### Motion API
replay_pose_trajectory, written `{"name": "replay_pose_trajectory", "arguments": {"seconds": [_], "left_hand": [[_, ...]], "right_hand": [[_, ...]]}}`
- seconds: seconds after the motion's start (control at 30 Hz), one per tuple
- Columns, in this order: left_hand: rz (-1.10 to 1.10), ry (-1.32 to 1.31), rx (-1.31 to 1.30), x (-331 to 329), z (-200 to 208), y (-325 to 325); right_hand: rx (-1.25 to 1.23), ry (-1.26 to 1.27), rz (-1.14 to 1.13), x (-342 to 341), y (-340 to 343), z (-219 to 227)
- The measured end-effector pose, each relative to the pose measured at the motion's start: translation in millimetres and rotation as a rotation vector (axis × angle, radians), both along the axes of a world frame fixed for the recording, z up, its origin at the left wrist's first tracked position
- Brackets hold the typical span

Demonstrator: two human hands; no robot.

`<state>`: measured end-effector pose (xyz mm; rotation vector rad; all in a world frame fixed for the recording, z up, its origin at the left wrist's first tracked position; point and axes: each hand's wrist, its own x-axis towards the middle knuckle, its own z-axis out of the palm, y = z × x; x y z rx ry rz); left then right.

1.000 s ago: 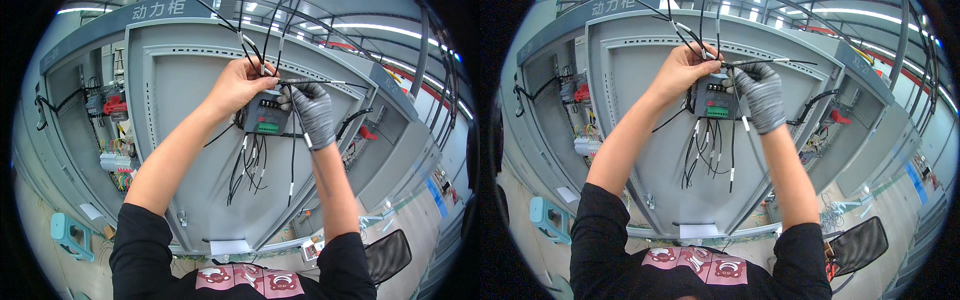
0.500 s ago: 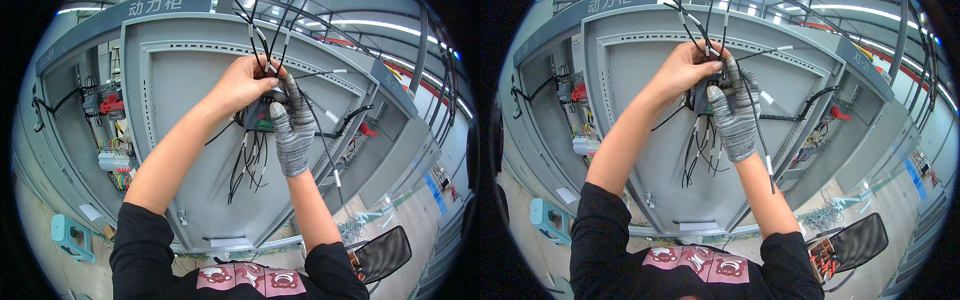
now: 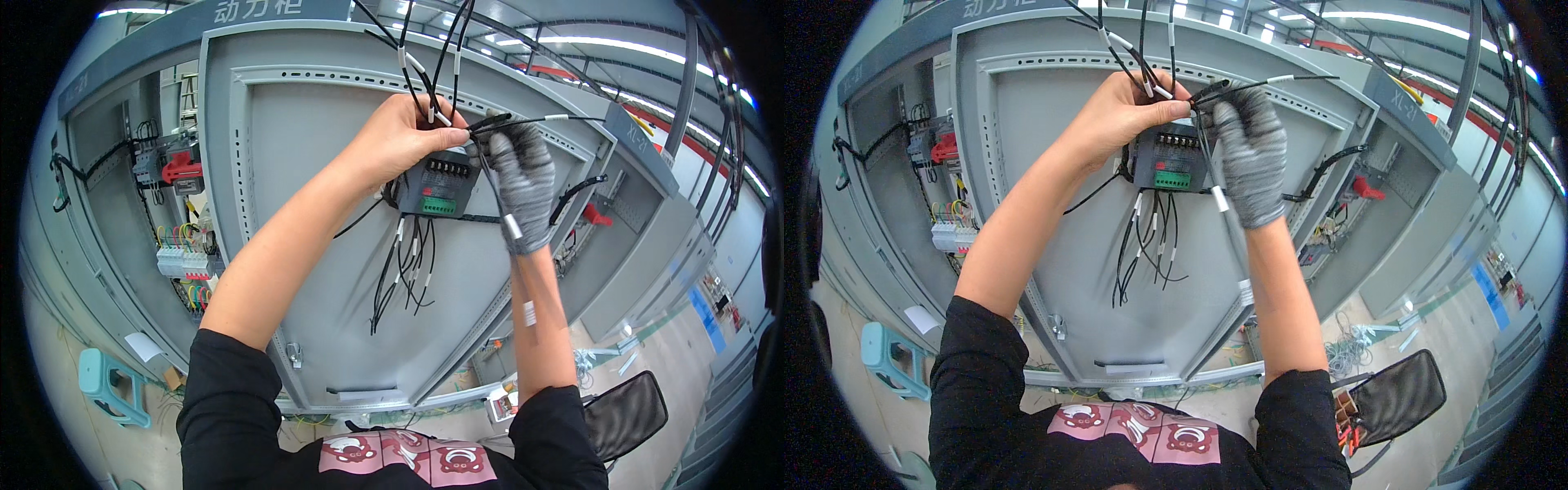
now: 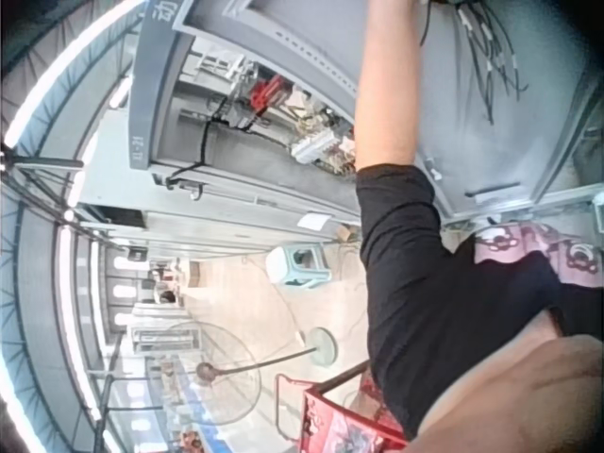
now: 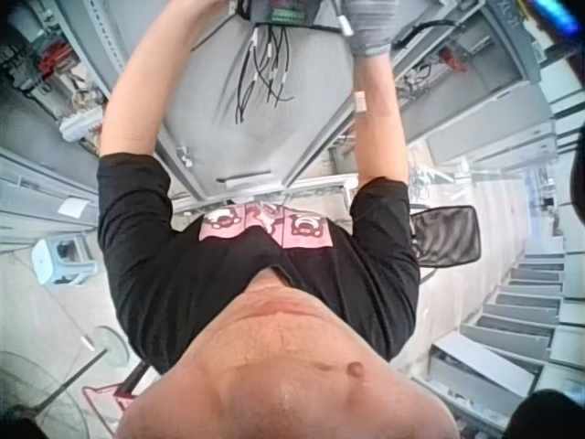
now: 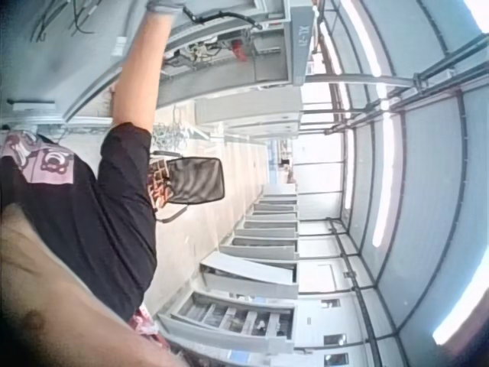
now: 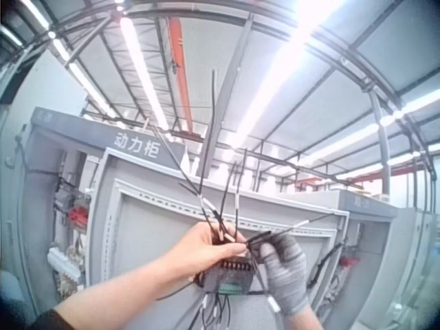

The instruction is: The person organizes and secures multiple black wires into a terminal block mounted inside an open electrical cabinet. They use pliers to strip wire ends and a screwdriver to tighten connections, then bundle the wires with zip ties.

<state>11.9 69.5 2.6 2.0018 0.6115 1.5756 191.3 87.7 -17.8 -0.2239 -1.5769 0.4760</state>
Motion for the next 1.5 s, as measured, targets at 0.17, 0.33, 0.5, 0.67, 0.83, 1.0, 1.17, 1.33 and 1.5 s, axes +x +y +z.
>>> {"name": "replay_pose_trajectory", "arguments": {"seconds": [0.17, 0.33, 0.5, 0.67, 0.83, 1.0, 1.17, 1.33, 1.5], "left_hand": [[-0.030, 0.004, -0.015, 1, 5, -2], [0.023, 0.014, -0.048, 4, 10, -4], [-0.008, 0.023, -0.040, 1, 8, 0], [-0.070, -0.012, -0.056, 2, 8, -4], [-0.060, 0.071, -0.092, -5, 14, -6], [-0.104, 0.039, -0.060, -6, 14, -4], [-0.030, -0.072, 0.032, 2, 2, 0], [0.157, -0.059, 0.049, 16, -1, 0], [0.096, -0.083, 0.064, 11, 3, 1]], "right_hand": [[-0.237, -0.257, 0.295, 28, 18, 39], [-0.399, -0.514, 0.489, 33, 31, 59], [-0.352, -0.800, 0.302, 30, 20, 86], [-0.324, -0.929, 0.205, 32, 6, 103], [-0.280, -1.023, 0.173, 32, 6, 116], [-0.188, -0.895, 0.233, 40, 13, 100], [-0.150, -0.384, 0.042, 24, -1, 34], [-0.343, -0.015, -0.034, -6, -17, -10], [-0.369, 0.179, 0.390, -9, -22, -18]]}}
